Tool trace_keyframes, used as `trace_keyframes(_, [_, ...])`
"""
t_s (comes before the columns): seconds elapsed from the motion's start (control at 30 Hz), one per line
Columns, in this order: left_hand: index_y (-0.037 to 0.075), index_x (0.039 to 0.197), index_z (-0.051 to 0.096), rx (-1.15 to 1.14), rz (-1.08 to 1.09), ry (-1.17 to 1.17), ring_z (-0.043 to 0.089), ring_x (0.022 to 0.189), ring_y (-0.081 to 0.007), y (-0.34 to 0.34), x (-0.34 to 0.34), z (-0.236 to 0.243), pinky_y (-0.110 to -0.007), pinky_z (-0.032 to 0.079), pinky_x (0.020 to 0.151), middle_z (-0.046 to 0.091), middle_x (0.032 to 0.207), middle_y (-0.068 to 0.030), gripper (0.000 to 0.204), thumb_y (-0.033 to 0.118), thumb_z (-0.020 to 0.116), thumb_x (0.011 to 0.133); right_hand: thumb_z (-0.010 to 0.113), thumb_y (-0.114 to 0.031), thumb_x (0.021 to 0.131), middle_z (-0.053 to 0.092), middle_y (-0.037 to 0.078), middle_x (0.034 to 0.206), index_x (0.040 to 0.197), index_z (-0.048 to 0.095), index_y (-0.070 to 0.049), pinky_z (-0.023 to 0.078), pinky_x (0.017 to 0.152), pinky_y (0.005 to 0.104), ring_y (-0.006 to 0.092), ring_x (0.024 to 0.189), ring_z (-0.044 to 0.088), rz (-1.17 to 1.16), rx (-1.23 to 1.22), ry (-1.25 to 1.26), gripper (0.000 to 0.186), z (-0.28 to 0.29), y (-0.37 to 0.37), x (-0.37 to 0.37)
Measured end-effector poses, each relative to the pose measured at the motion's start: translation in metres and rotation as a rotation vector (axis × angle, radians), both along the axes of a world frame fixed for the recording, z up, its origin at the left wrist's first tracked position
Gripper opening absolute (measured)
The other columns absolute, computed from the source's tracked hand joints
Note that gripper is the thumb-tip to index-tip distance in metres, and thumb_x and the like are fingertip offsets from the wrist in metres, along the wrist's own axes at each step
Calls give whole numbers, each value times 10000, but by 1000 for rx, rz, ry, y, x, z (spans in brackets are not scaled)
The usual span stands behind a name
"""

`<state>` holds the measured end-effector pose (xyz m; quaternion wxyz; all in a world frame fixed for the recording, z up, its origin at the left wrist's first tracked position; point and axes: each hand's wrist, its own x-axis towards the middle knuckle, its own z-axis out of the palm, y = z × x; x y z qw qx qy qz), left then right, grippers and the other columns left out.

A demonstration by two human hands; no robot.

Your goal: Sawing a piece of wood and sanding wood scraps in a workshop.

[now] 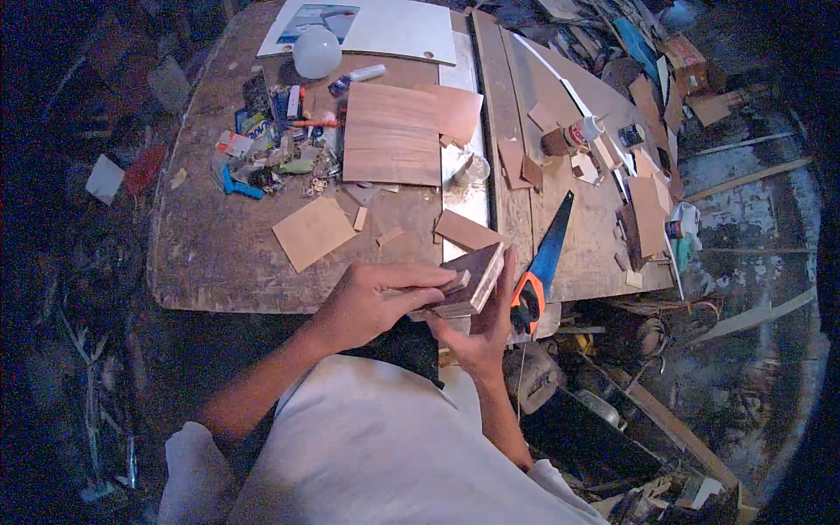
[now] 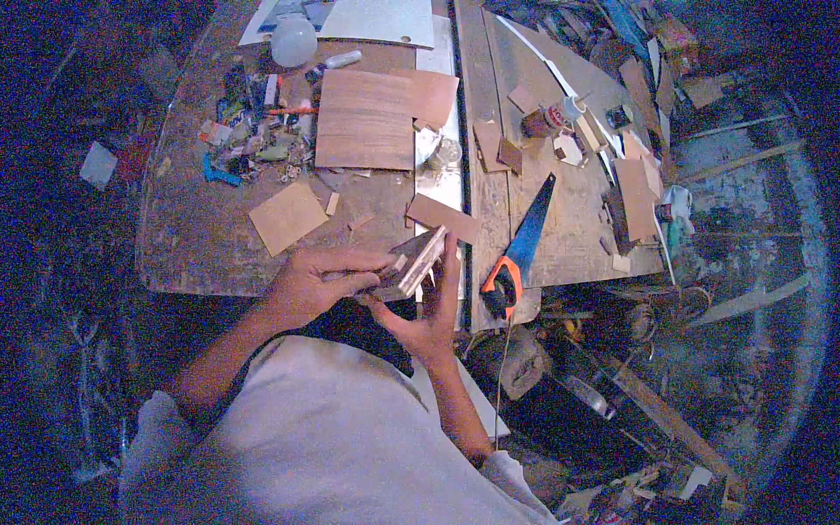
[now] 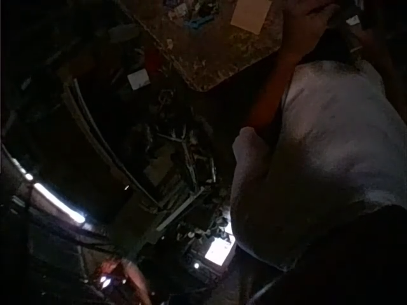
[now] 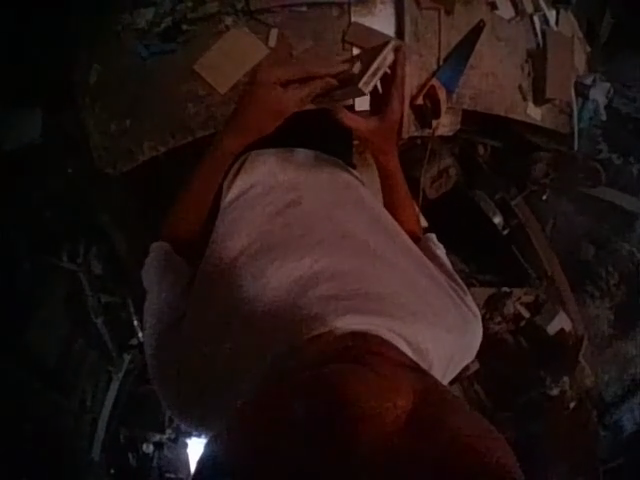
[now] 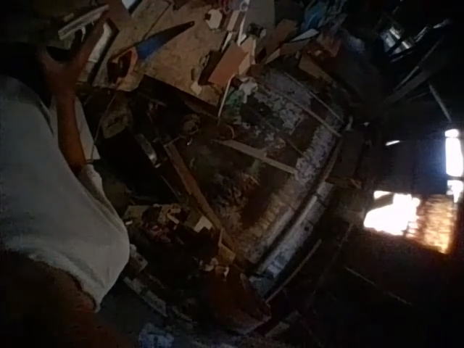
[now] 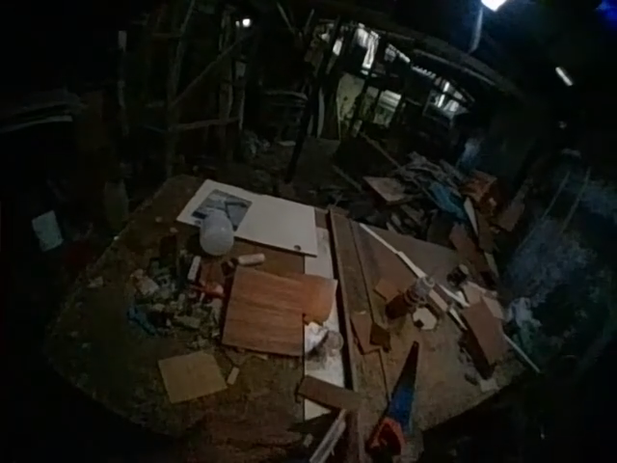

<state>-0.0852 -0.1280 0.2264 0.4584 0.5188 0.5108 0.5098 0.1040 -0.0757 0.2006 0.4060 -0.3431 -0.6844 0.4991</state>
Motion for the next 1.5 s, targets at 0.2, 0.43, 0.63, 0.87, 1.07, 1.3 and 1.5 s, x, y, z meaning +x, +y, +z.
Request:
trace_keyframes(0.2, [57,1157,712,-12,-6,-61,676,1039,-155,-2,-5,-6,-304,535,930,719,1136,-88,281,46,677,879,915,-156,606,316,172,1490,1548,118,-24,429,1068,455,306,1314,439,-3,-74,-15,1241,3,-4,-4])
trace_keyframes(0.43, [68,1152,715,130,-6,48,686,1064,-219,-6,-8,-8,-310,530,946,708,1140,-140,302,11,676,857,885,-86,630,347,162,1500,1563,65,-22,426,1063,396,255,1284,469,-13,138,18,1244,16,-13,-4])
trace_keyframes(0.63, [65,1177,706,-120,-15,-53,668,1042,-156,-12,-10,3,-297,533,933,710,1133,-85,320,16,695,861,919,-175,613,349,166,1473,1550,82,-6,449,1044,412,282,1274,477,16,99,-35,1268,26,-11,-11])
trace_keyframes(0.87, [17,1199,666,-51,-32,-235,628,1028,-144,1,-29,0,-293,519,952,633,1060,-57,349,8,710,853,874,-133,661,290,155,1528,1563,33,-17,406,1080,399,263,1309,447,-6,80,17,1239,20,-14,-15])
trace_keyframes(1.07, [21,1159,687,-51,58,-130,662,1008,-168,-2,-24,13,-294,555,890,652,1090,-66,316,44,726,847,935,-210,611,394,149,1351,1549,111,-23,446,1048,469,318,1289,441,-49,47,-59,1262,-11,-19,-19])
trace_keyframes(1.3, [31,1101,723,-103,97,-73,686,985,-156,-7,-12,11,-282,558,867,718,1071,-87,246,77,712,860,917,-263,635,414,180,1328,1525,176,13,458,1021,438,323,1229,478,-136,166,-143,1190,-16,-26,-18])
trace_keyframes(1.5, [36,1087,733,26,14,48,698,979,-164,-7,-11,8,-294,551,876,738,1063,-81,231,37,692,859,925,-210,618,432,178,1315,1522,189,10,475,987,412,310,1196,509,-136,127,-102,1186,-15,-26,-16])
